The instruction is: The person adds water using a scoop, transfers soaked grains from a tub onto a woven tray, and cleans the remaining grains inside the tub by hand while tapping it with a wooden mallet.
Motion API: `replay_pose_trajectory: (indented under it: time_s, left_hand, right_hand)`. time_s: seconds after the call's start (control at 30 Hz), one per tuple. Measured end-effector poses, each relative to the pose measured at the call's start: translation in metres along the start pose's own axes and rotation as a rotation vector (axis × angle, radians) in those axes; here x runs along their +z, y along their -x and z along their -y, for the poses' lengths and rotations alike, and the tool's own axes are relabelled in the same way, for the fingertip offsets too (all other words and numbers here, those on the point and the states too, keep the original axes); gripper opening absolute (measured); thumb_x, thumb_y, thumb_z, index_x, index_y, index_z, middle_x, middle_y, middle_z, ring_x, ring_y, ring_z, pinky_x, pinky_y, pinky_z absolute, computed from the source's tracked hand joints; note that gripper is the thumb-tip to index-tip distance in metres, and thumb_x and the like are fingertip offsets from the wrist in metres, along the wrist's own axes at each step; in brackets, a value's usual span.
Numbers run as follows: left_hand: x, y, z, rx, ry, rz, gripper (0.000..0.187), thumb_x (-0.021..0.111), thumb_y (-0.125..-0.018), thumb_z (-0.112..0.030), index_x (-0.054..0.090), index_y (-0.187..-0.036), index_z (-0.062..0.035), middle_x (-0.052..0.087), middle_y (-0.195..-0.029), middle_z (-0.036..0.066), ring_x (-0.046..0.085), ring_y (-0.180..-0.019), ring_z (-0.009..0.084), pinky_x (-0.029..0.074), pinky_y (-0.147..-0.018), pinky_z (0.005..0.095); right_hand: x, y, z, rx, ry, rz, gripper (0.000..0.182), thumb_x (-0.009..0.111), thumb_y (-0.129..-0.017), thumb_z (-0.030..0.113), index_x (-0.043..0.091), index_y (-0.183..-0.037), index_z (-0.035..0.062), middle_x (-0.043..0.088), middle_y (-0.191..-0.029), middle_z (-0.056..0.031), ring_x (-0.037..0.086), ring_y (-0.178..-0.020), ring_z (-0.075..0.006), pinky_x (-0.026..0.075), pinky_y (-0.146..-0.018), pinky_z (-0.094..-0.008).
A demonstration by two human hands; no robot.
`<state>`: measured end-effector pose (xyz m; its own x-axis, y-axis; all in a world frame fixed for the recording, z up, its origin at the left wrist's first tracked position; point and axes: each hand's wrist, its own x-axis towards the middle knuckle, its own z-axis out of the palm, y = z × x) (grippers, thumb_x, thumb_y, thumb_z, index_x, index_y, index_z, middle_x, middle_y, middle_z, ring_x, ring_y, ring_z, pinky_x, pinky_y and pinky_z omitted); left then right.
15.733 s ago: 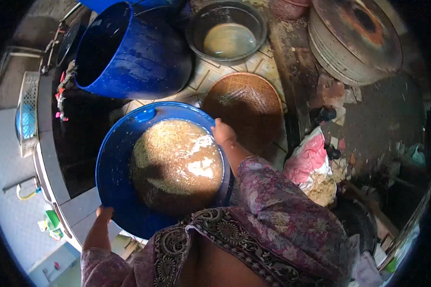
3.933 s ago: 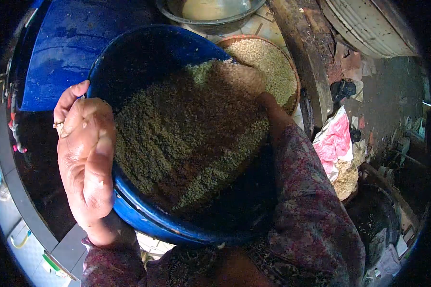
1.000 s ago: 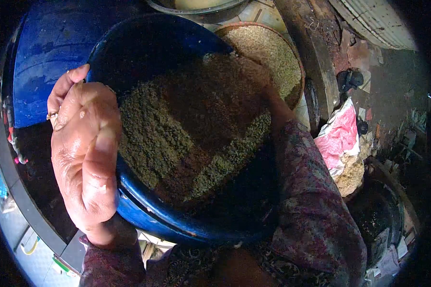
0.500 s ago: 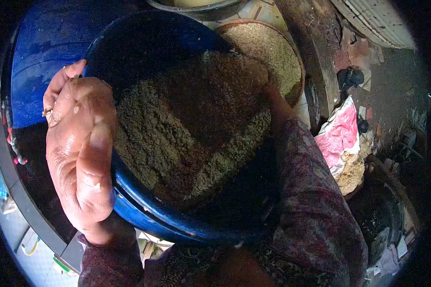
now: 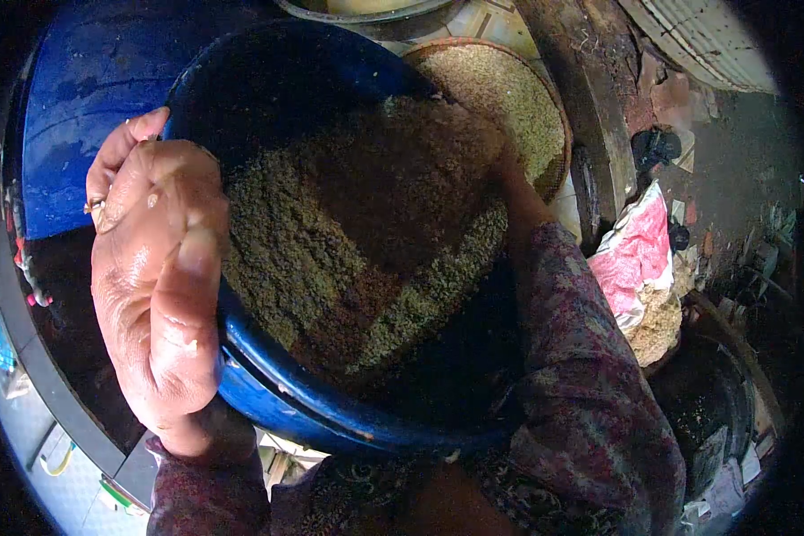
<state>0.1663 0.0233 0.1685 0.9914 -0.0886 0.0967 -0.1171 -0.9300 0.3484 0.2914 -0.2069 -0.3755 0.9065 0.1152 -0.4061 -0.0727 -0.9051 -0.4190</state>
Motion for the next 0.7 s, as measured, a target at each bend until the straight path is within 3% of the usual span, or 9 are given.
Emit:
replay_pose_trajectory:
  time_s: [0.23, 0.33, 0.43, 0.63, 0.7]
  left_hand:
    - [-0.0033, -0.0026, 0.0054, -0.002, 0.032, 0.126, 0.046, 0.034, -0.083, -0.042, 0.055, -0.081, -0.0008, 0.052, -0.090, 0.010, 0.042, -0.103, 0.0286, 0.021, -0.096, 0.0429]
    - [0.0004, -0.0037, -0.0014, 0.011, -0.006, 0.014, 0.047, 0.033, -0.084, -0.043, 0.053, -0.079, -0.0014, 0.051, -0.087, 0.009, 0.043, -0.098, 0.0267, 0.021, -0.096, 0.0420]
    - [-0.0001, -0.0062, -0.0019, 0.020, -0.025, 0.030, 0.047, 0.032, -0.084, -0.044, 0.053, -0.078, -0.0014, 0.051, -0.085, 0.009, 0.043, -0.096, 0.0260, 0.022, -0.095, 0.0417]
    - [-0.0002, -0.0064, 0.0036, 0.104, -0.006, 0.071, 0.043, 0.033, -0.082, -0.047, 0.044, -0.081, -0.0055, 0.043, -0.084, 0.005, 0.040, -0.087, 0.0167, 0.021, -0.096, 0.0385]
    - [0.0037, -0.0062, -0.0006, -0.041, 0.062, 0.070, 0.041, 0.033, -0.081, -0.047, 0.041, -0.082, -0.0065, 0.041, -0.084, 0.004, 0.039, -0.085, 0.0148, 0.020, -0.096, 0.0376]
  right_hand:
    - [0.0025, 0.0002, -0.0045, 0.007, -0.007, -0.004, 0.038, 0.048, -0.080, 0.029, 0.051, -0.113, 0.0105, 0.050, -0.114, -0.0118, 0.048, -0.105, -0.0254, 0.035, -0.091, -0.0385]
    - [-0.0003, 0.0017, -0.0003, 0.003, -0.002, 0.000, 0.037, 0.048, -0.080, 0.029, 0.051, -0.112, 0.0104, 0.050, -0.113, -0.0120, 0.048, -0.104, -0.0256, 0.035, -0.091, -0.0386]
    - [0.0000, 0.0058, -0.0023, 0.010, -0.002, 0.001, 0.037, 0.048, -0.080, 0.029, 0.052, -0.111, 0.0103, 0.051, -0.112, -0.0122, 0.049, -0.104, -0.0257, 0.036, -0.090, -0.0387]
    - [0.0014, 0.0035, -0.0031, -0.003, 0.004, 0.000, 0.037, 0.048, -0.079, 0.029, 0.053, -0.110, 0.0101, 0.052, -0.111, -0.0125, 0.049, -0.103, -0.0260, 0.036, -0.089, -0.0389]
    - [0.0006, 0.0013, -0.0020, -0.006, 0.011, 0.002, 0.036, 0.048, -0.079, 0.029, 0.053, -0.110, 0.0100, 0.052, -0.110, -0.0126, 0.050, -0.102, -0.0261, 0.037, -0.089, -0.0389]
